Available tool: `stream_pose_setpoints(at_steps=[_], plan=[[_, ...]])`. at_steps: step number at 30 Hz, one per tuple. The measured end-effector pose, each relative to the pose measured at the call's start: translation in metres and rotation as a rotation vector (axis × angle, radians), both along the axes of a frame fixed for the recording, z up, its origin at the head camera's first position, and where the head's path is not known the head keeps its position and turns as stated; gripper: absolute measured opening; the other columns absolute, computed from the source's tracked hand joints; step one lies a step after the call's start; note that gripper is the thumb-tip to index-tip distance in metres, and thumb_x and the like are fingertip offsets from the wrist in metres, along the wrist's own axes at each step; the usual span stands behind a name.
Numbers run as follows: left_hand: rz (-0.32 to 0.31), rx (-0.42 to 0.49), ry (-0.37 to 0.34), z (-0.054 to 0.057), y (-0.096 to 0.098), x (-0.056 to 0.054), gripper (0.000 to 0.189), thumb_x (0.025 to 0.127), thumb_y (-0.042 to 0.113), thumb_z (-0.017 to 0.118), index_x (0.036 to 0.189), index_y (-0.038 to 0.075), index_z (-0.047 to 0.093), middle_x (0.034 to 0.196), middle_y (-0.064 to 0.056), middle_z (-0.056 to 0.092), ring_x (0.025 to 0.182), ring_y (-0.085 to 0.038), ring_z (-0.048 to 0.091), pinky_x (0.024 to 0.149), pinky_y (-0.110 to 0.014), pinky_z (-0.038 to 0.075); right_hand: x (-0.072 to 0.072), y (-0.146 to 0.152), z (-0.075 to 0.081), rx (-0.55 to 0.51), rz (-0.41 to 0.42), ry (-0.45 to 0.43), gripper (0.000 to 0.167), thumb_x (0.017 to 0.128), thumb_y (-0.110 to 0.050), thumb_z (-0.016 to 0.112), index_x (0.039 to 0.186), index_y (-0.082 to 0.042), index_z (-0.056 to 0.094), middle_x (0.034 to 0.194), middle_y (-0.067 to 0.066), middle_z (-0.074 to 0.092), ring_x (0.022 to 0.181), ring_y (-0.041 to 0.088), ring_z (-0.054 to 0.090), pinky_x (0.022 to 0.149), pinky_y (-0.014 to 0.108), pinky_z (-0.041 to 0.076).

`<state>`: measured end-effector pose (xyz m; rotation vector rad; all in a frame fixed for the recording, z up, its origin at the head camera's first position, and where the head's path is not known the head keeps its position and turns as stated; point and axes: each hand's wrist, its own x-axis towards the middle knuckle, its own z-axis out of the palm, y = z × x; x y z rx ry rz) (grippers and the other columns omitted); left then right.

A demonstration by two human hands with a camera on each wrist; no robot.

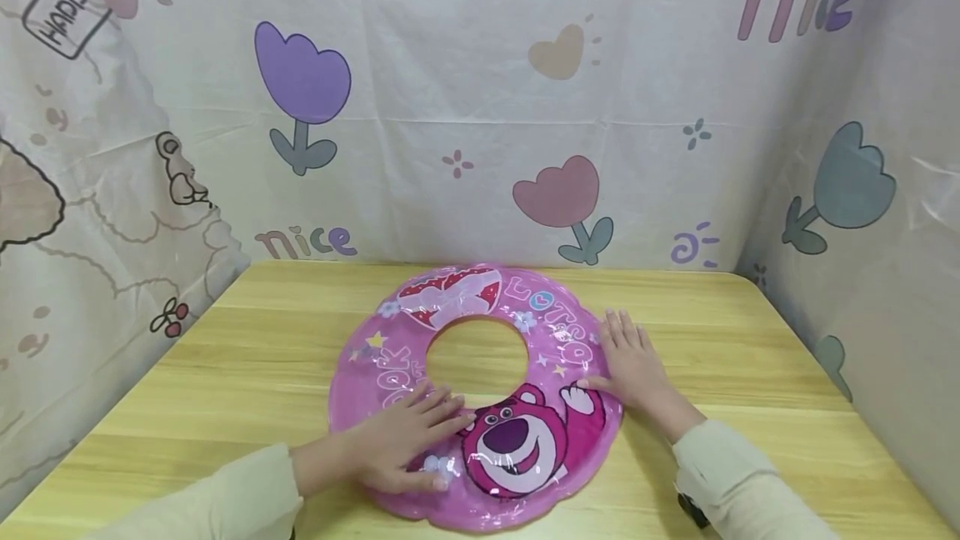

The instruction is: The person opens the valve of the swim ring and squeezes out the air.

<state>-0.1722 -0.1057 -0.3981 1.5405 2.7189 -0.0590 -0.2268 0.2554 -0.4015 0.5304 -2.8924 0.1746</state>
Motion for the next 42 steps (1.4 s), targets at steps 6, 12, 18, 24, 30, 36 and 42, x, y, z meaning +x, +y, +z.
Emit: stream_pose_setpoints(at_steps=[6, 12, 18, 24, 30, 36, 42], plan=[[0.002, 0.037, 0.027, -0.001, -0.001, 0.003, 0.080, 0.087, 0.066, 0.037, 0.147, 0.014, 0.026, 0.153, -0.013, 0.025, 0.141, -0.034, 0.022, 0.114, -0.051, 0.019, 0.008, -0.009, 0.004, -0.008, 0.053, -0.006, 0.091, 0.079, -0.048, 0.066, 0.138, 0.012, 0.030, 0.147, 0.033, 0.023, 0.135, 0.050, 0.018, 0.109, 0.063, 0.018], [0.010, 0.063, 0.129, -0.002, -0.014, -0.005, 0.090, 0.082, 0.071, 0.043, 0.145, 0.008, 0.030, 0.153, -0.017, 0.023, 0.141, -0.034, 0.022, 0.113, -0.052, 0.022, 0.041, -0.041, 0.000, -0.036, 0.227, -0.004, 0.084, 0.084, -0.056, 0.055, 0.141, 0.002, 0.034, 0.149, 0.023, 0.028, 0.137, 0.045, 0.023, 0.110, 0.056, 0.023], [0.051, 0.048, 0.143, -0.011, -0.025, -0.014, 0.095, 0.079, 0.073, 0.045, 0.146, 0.008, 0.028, 0.153, -0.018, 0.019, 0.140, -0.040, 0.020, 0.112, -0.056, 0.019, 0.065, -0.066, -0.017, 0.009, 0.387, 0.038, 0.088, 0.084, -0.063, 0.050, 0.144, -0.002, 0.030, 0.151, 0.017, 0.026, 0.137, 0.040, 0.026, 0.116, 0.026, -0.011], [0.082, 0.074, 0.105, -0.020, -0.026, -0.014, 0.100, 0.077, 0.075, 0.046, 0.148, 0.008, 0.021, 0.154, -0.022, 0.012, 0.139, -0.047, 0.012, 0.109, -0.063, 0.013, 0.067, -0.073, -0.025, 0.038, 0.425, 0.010, 0.090, 0.084, -0.064, 0.049, 0.144, -0.001, 0.029, 0.150, 0.020, 0.028, 0.136, 0.043, 0.026, 0.113, 0.028, -0.021], [0.106, 0.060, 0.077, -0.022, -0.023, -0.013, 0.101, 0.076, 0.075, 0.046, 0.148, 0.009, 0.021, 0.154, -0.021, 0.010, 0.139, -0.047, 0.011, 0.109, -0.063, 0.011, 0.069, -0.074, -0.026, 0.041, 0.404, -0.032, 0.089, 0.084, -0.065, 0.047, 0.143, -0.001, 0.030, 0.150, 0.020, 0.027, 0.137, 0.043, 0.023, 0.114, 0.037, -0.018], [0.118, 0.029, 0.108, -0.025, -0.022, -0.013, 0.102, 0.075, 0.079, 0.043, 0.148, 0.011, 0.022, 0.154, -0.021, 0.012, 0.140, -0.045, 0.012, 0.109, -0.063, 0.011, 0.068, -0.076, -0.030, 0.046, 0.383, -0.018, 0.091, 0.083, -0.069, 0.045, 0.143, -0.003, 0.031, 0.150, 0.018, 0.029, 0.137, 0.041, 0.024, 0.107, 0.026, -0.026], [0.135, -0.030, 0.114, -0.024, -0.022, -0.012, 0.102, 0.075, 0.081, 0.039, 0.148, 0.012, 0.021, 0.155, -0.019, 0.013, 0.141, -0.044, 0.012, 0.110, -0.063, 0.011, 0.068, -0.080, -0.024, 0.069, 0.362, -0.094, 0.093, 0.081, -0.072, 0.043, 0.143, -0.003, 0.032, 0.151, 0.017, 0.028, 0.139, 0.040, 0.023, 0.111, 0.058, 0.014]])
